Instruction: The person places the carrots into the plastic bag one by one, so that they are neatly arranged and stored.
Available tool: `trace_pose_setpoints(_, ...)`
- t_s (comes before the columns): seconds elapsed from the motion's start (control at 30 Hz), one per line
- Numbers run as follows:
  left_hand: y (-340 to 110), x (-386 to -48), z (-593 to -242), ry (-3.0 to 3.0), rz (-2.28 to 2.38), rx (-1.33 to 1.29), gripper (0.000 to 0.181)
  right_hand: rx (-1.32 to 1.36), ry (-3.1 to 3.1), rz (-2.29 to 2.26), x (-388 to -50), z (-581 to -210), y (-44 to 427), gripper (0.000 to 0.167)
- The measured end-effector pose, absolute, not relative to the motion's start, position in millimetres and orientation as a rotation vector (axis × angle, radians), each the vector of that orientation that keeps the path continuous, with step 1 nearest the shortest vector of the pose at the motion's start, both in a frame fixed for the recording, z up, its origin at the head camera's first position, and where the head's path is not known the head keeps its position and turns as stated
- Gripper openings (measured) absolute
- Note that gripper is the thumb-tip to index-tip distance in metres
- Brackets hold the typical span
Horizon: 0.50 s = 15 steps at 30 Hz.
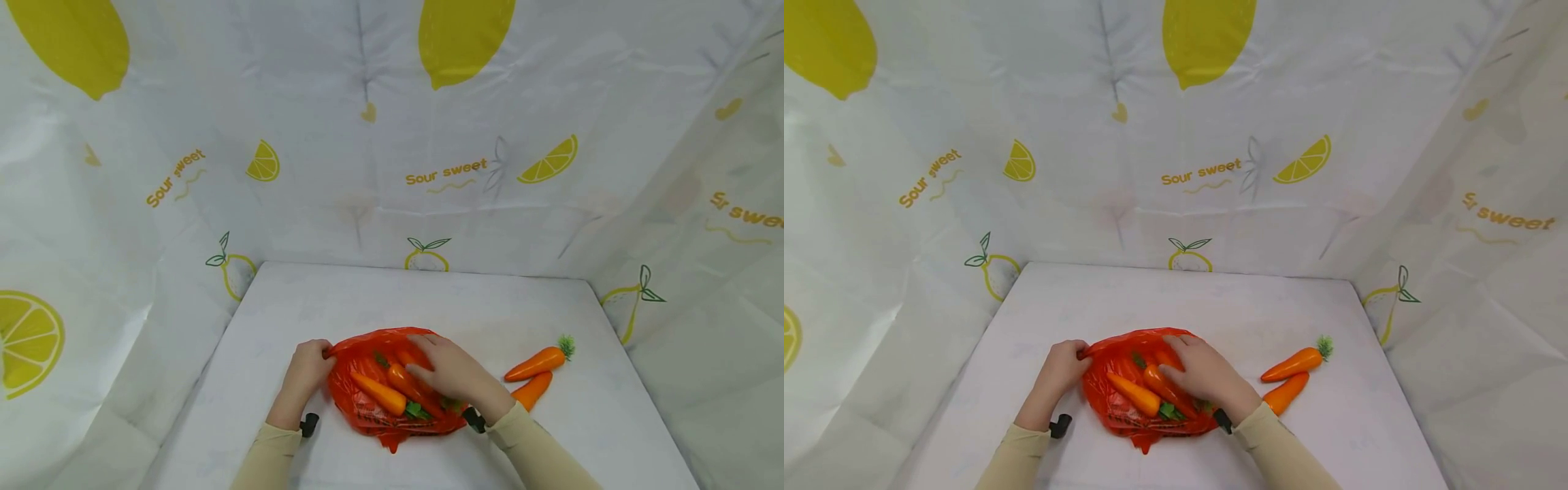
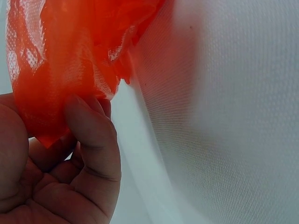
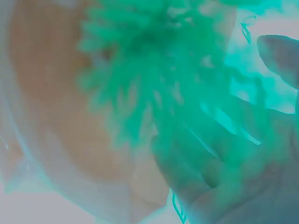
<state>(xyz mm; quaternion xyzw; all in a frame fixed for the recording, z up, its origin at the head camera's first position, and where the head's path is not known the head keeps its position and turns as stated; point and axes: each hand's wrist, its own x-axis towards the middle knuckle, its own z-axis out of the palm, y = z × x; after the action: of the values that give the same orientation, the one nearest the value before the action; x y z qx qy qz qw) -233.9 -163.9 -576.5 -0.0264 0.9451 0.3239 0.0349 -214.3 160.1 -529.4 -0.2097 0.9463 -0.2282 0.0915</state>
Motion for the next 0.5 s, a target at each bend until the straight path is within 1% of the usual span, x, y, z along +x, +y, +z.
trace_pose_setpoints(0.23, -164, -233, -576, 2.905, 0.996, -0.083, 0.011, -0.593, 2.932, -0.829, -210, -506, 178, 0.071)
trace_pose_setpoints(0.5, -164, -233, -576, 2.898, 1.002, -0.076, 0.011, -0.532, 3.079, -0.964, -206, -489, 217, 0.070)
